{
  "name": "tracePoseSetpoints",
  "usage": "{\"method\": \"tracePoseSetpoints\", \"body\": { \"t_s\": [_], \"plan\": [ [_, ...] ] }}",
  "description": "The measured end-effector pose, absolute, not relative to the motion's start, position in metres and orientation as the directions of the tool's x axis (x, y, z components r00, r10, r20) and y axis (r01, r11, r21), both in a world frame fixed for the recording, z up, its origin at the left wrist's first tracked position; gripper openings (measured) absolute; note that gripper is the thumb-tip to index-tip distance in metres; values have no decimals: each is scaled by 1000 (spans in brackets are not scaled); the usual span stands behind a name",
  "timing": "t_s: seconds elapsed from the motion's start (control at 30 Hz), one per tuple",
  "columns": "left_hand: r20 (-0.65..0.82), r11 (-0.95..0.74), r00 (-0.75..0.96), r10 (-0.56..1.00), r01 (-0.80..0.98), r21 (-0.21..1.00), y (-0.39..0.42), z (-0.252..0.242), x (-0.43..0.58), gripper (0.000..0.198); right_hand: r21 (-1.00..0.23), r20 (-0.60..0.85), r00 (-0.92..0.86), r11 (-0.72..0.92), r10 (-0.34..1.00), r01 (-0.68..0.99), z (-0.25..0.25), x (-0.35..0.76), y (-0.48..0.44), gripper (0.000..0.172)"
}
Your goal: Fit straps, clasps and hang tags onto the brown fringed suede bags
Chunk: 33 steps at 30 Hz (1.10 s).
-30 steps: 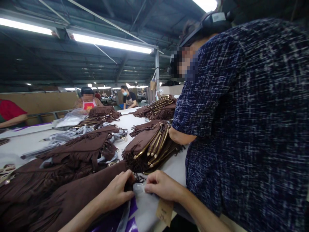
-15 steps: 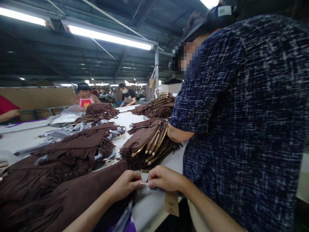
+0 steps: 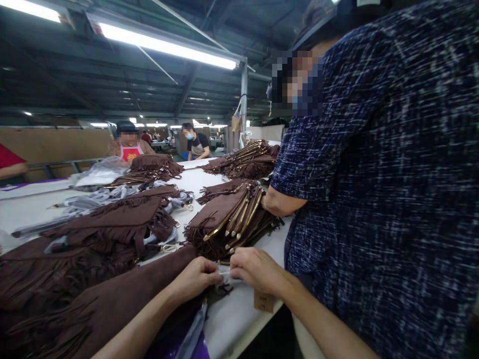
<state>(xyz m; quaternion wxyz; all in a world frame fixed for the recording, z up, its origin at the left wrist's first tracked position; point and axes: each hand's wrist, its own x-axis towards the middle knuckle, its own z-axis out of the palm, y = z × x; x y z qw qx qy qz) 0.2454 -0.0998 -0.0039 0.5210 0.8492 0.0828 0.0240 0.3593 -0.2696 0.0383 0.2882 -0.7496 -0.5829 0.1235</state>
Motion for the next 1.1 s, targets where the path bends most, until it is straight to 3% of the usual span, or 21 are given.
{"method": "tracePoseSetpoints", "body": {
  "t_s": [0.13,0.27,0.43,0.6,1.1],
  "plan": [
    [-106,-206,975,194,147,968,-99,-2,249,23,-575,319,372,-133,872,807,28,326,-273,21],
    [-148,-15,956,251,157,987,-97,4,249,24,-717,221,465,-181,857,673,12,298,-269,22],
    [-166,164,928,333,117,980,-91,1,251,30,-782,429,458,66,779,620,-3,287,-252,24],
    [-224,340,904,364,95,936,-79,-5,248,32,-806,341,644,-140,685,575,-14,295,-234,29],
    [-254,487,891,376,43,872,-72,-16,253,28,-697,365,593,-212,718,685,-6,303,-226,31]
  ]
}}
